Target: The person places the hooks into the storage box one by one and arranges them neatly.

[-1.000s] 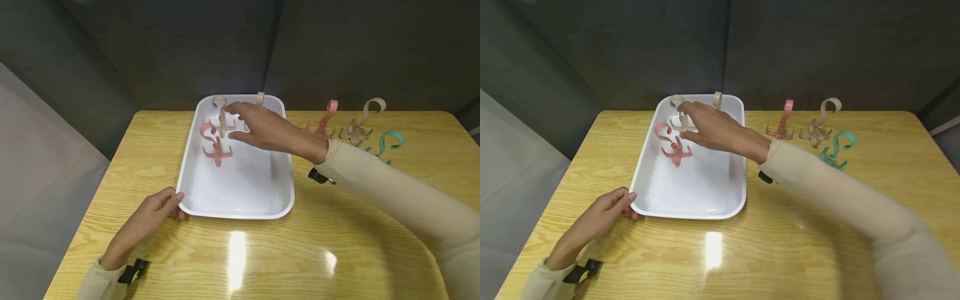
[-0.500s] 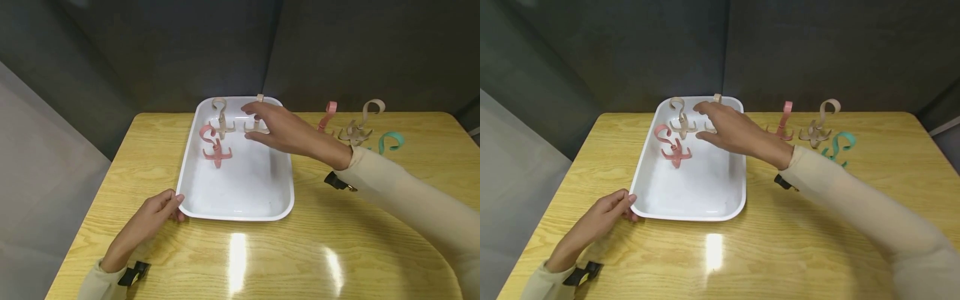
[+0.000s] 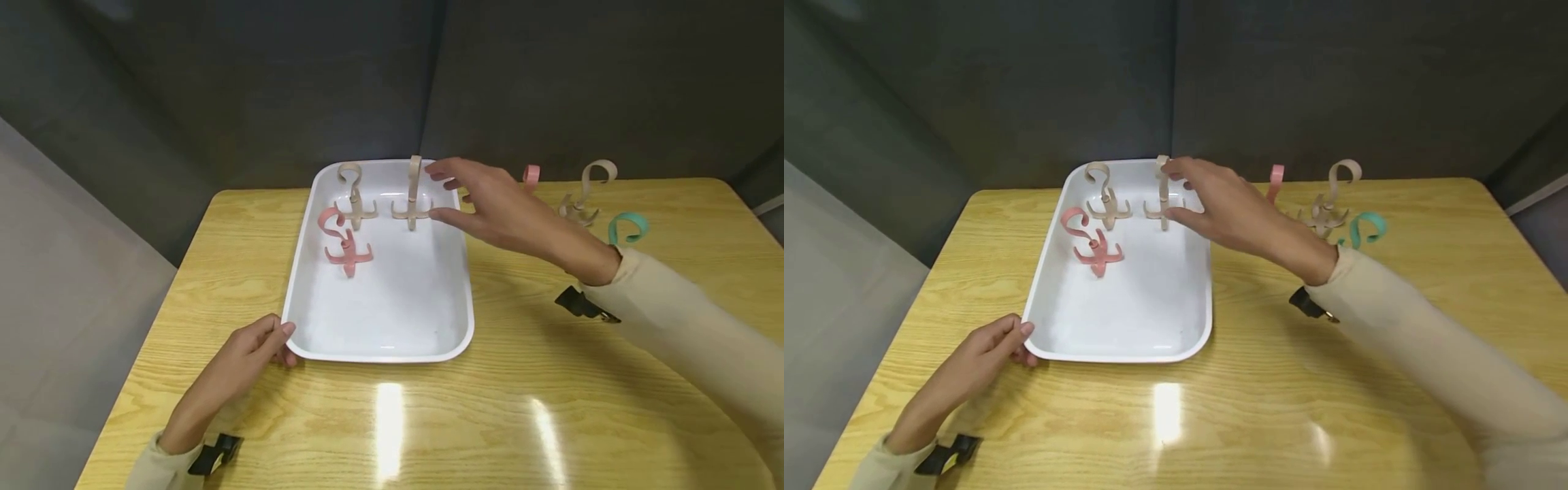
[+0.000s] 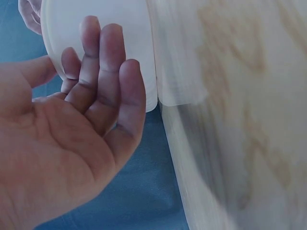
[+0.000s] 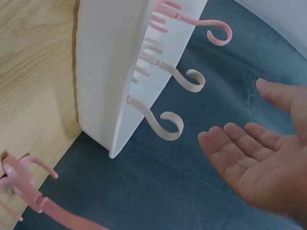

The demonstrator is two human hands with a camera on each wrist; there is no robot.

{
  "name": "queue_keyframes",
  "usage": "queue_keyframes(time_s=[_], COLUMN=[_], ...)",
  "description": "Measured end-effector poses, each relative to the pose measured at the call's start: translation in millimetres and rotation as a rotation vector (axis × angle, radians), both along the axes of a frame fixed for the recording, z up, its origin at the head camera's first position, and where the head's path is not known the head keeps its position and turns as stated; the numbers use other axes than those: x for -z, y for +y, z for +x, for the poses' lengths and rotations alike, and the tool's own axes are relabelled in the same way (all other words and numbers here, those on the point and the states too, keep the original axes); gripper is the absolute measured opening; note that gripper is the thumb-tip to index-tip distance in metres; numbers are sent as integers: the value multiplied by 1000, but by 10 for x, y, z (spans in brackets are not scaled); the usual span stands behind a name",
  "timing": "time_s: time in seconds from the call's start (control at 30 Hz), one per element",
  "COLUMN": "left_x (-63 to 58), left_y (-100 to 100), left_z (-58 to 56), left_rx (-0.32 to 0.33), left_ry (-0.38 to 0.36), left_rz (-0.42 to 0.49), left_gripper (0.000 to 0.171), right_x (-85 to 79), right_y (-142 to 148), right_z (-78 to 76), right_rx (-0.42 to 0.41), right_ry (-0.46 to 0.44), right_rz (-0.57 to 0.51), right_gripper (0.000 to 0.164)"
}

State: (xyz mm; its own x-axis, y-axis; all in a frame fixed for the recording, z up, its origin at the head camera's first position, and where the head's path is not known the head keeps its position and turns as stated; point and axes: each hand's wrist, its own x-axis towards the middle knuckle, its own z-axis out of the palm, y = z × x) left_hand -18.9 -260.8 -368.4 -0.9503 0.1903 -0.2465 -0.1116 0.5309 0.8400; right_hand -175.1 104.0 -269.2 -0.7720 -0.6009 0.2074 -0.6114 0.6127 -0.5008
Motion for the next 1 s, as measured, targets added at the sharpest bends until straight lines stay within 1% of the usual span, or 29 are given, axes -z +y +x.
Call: queue_keyframes(time_s=[0.1, 0.23, 0.33, 0.5, 0.67, 0.87, 1.0], left_x=[7, 23, 26, 16, 4, 13, 15], left_y=[-6, -15, -19, -16, -10, -11, -15], left_z=[1, -3, -6, -6, -8, -4, -5], left_rx=[4, 11, 13, 7, -3, 0, 4], left_ry=[3, 4, 0, -2, -5, 1, 5], left_rz=[9, 20, 20, 16, 7, 15, 17], left_gripper=[40, 40, 39, 39, 40, 39, 39], right_x=[-12, -8, 1, -3, -13, -29, -44], right_y=[47, 130, 201, 315, 427, 542, 627], right_z=[10, 25, 31, 46, 69, 82, 92], right_rx=[15, 10, 5, 34, 40, 71, 99], right_ry=[-13, -17, 9, 36, 43, 6, 27], right_rz=[-3, -35, -60, -61, -86, -96, -84], right_gripper=[52, 51, 49, 48, 47, 51, 50])
